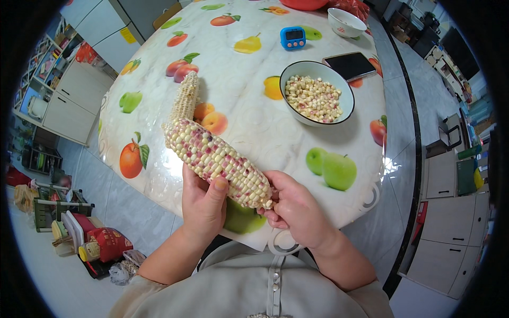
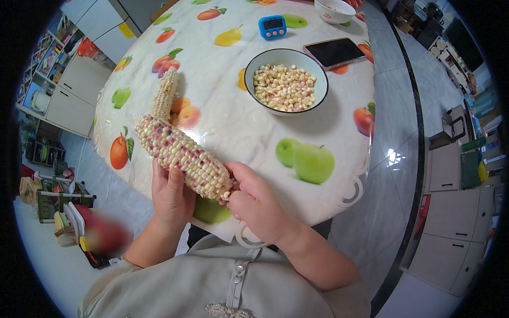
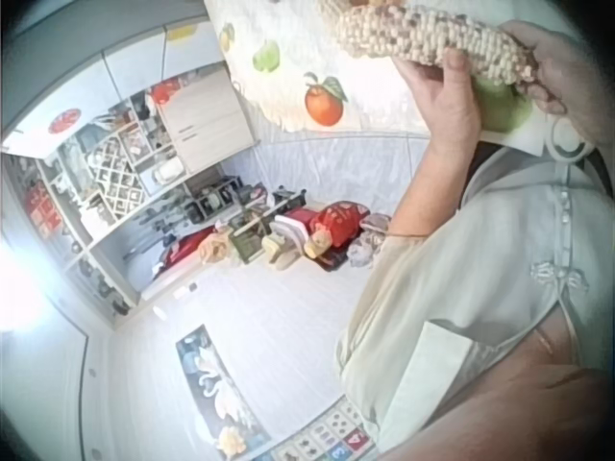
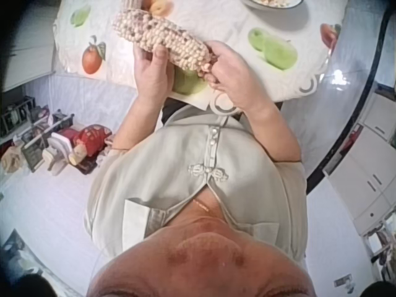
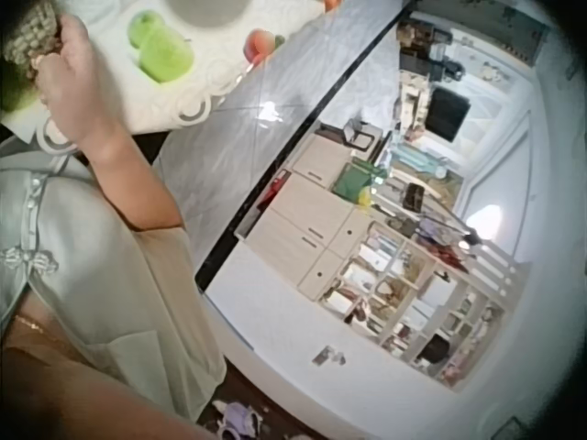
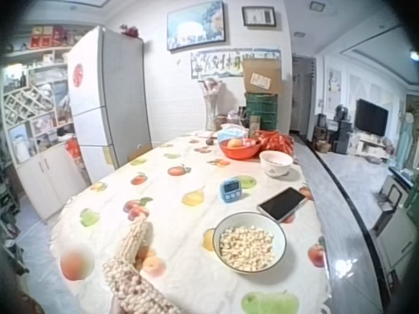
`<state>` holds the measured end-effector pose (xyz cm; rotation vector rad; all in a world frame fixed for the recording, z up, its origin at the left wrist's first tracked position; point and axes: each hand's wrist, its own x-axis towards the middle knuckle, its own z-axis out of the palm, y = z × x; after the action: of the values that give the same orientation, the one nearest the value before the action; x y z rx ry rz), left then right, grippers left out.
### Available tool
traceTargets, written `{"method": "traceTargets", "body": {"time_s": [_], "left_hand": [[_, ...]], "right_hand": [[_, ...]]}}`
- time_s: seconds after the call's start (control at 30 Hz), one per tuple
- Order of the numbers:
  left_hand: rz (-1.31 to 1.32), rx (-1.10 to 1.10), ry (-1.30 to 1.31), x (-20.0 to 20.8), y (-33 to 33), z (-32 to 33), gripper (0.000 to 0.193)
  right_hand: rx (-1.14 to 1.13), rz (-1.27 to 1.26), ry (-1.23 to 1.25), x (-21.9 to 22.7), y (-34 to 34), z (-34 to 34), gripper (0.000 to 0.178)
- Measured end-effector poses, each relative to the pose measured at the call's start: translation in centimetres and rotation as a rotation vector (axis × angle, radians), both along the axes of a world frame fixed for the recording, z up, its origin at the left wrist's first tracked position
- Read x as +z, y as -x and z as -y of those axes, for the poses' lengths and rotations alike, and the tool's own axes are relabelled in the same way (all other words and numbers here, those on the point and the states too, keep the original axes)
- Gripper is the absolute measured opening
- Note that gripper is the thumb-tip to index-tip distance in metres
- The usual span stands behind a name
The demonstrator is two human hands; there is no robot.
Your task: The person shucks kernels from two ears of corn by hand, placing them into a bowl on a fruit-patterned table. After finishing, they discard the cobs, wash their hands, and then serve cooked noodles from a wok into a bowl using a ladle.
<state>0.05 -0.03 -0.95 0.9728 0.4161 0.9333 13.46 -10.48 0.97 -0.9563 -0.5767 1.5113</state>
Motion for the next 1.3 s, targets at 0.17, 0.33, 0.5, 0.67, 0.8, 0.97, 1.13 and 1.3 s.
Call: {"method": "traceTargets", "body": {"time_s": [0.17,0.33,0.5,0.67,0.8,0.97,1.13,1.3], "left_hand": [[-0.003,0.002,0.015,-0.07,0.04,0.02,0.069],[-0.010,-0.003,0.012,0.06,0.02,0.00,0.069],[-0.012,-0.008,0.003,0.04,-0.01,0.02,0.069],[-0.012,0.004,-0.004,-0.02,0.05,0.12,0.072],[-0.004,-0.003,-0.011,-0.23,0.05,0.11,0.075],[-0.020,-0.032,-0.019,-0.18,0.21,0.04,0.076],[-0.018,-0.020,-0.082,-0.25,0.16,0.19,0.075],[-0.020,-0.003,-0.004,-0.01,0.04,0.11,0.072]], "right_hand": [[0.002,-0.095,0.019,0.30,-0.15,-0.03,0.036],[-0.017,-0.009,0.020,0.58,0.11,-0.12,0.038],[-0.017,0.032,0.019,0.34,0.17,-0.14,0.038],[-0.009,0.053,0.028,0.61,0.22,-0.23,0.037],[-0.021,0.052,0.008,0.31,0.10,-0.07,0.033],[-0.019,0.052,-0.010,0.51,0.19,-0.12,0.031],[0.005,0.050,0.098,0.85,0.03,-0.40,0.032],[-0.043,-0.062,0.082,0.28,0.14,-0.36,0.035]]}}
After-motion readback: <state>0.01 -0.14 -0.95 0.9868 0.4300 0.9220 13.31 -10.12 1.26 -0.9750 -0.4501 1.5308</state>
